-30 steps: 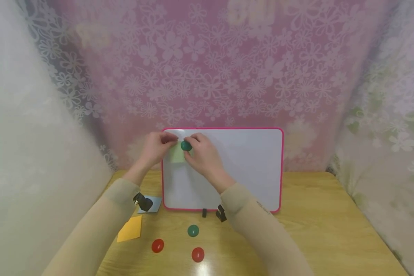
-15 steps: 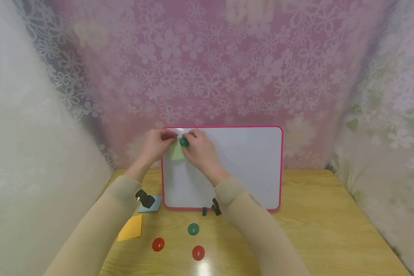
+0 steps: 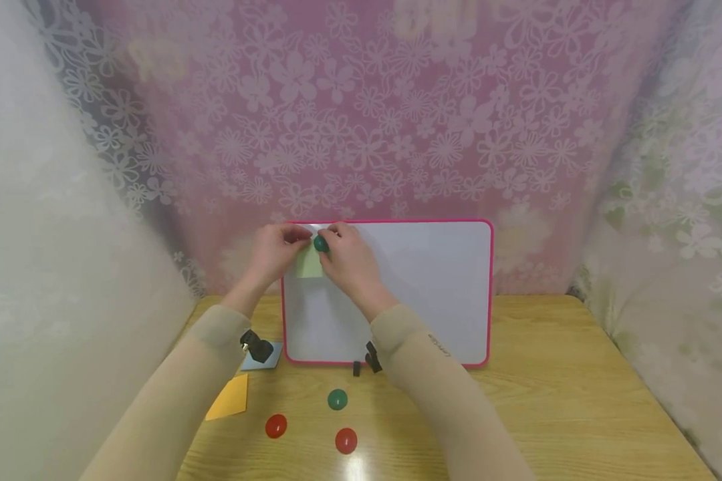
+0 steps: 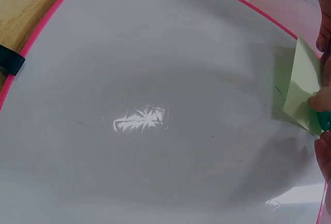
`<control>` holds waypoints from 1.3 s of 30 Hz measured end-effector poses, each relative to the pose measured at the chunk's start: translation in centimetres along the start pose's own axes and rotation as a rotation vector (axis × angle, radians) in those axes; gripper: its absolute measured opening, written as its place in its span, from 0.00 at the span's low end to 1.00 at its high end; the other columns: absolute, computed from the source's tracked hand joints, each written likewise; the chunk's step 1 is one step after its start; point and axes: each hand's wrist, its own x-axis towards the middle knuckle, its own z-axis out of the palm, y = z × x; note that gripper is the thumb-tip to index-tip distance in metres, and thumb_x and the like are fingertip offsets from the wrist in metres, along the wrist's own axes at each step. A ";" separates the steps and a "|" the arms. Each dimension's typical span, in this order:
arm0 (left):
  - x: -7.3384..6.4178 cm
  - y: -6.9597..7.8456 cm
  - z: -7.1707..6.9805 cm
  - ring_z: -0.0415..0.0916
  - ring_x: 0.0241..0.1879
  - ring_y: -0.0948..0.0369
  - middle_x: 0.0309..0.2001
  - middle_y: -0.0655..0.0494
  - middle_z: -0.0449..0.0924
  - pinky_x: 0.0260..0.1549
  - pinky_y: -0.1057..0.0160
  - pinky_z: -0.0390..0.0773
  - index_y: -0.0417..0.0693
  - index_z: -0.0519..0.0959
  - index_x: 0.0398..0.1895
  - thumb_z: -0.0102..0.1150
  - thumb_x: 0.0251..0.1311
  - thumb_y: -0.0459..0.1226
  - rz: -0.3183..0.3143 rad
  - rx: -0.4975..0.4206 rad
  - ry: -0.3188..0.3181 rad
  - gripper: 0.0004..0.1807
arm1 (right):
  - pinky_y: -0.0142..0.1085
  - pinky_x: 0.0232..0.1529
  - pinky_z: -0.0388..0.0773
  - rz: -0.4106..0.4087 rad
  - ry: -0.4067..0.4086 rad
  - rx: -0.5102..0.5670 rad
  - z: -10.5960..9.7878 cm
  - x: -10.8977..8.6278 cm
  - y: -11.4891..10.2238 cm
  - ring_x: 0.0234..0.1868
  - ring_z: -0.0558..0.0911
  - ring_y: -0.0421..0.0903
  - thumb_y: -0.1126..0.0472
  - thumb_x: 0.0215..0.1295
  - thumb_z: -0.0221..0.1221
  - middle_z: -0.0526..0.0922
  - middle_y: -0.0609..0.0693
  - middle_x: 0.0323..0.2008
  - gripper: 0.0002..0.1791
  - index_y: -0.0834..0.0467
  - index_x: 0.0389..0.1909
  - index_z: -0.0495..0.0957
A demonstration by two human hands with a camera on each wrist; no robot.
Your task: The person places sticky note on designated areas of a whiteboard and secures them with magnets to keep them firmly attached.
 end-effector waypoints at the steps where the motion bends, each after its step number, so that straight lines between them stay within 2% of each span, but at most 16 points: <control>1: 0.0 0.0 0.0 0.87 0.47 0.53 0.44 0.46 0.91 0.48 0.55 0.85 0.39 0.91 0.46 0.69 0.70 0.30 0.004 -0.001 0.003 0.06 | 0.44 0.60 0.82 0.003 0.000 0.000 0.0 0.0 0.0 0.57 0.82 0.55 0.62 0.68 0.72 0.83 0.58 0.55 0.21 0.63 0.60 0.85; 16: -0.1 -0.6 0.4 0.88 0.40 0.53 0.40 0.46 0.91 0.43 0.55 0.85 0.38 0.91 0.43 0.71 0.67 0.28 0.044 -0.005 0.048 0.05 | 0.44 0.59 0.82 -0.008 -0.006 -0.017 0.3 0.2 -0.1 0.56 0.82 0.55 0.62 0.68 0.73 0.83 0.57 0.54 0.21 0.63 0.60 0.85; 31: -0.1 -1.0 0.6 0.87 0.40 0.52 0.40 0.46 0.91 0.43 0.55 0.85 0.38 0.91 0.42 0.70 0.67 0.27 0.056 -0.002 0.072 0.04 | 0.43 0.58 0.82 -0.005 0.006 -0.030 0.7 0.5 0.0 0.57 0.82 0.55 0.62 0.68 0.72 0.83 0.57 0.54 0.21 0.63 0.60 0.85; 39: -0.3 -1.2 0.8 0.86 0.40 0.51 0.41 0.45 0.90 0.43 0.54 0.84 0.37 0.90 0.41 0.70 0.64 0.25 0.092 0.007 0.101 0.05 | 0.43 0.60 0.82 0.002 0.007 -0.030 0.7 0.5 0.2 0.57 0.81 0.55 0.62 0.68 0.72 0.82 0.57 0.55 0.22 0.62 0.61 0.85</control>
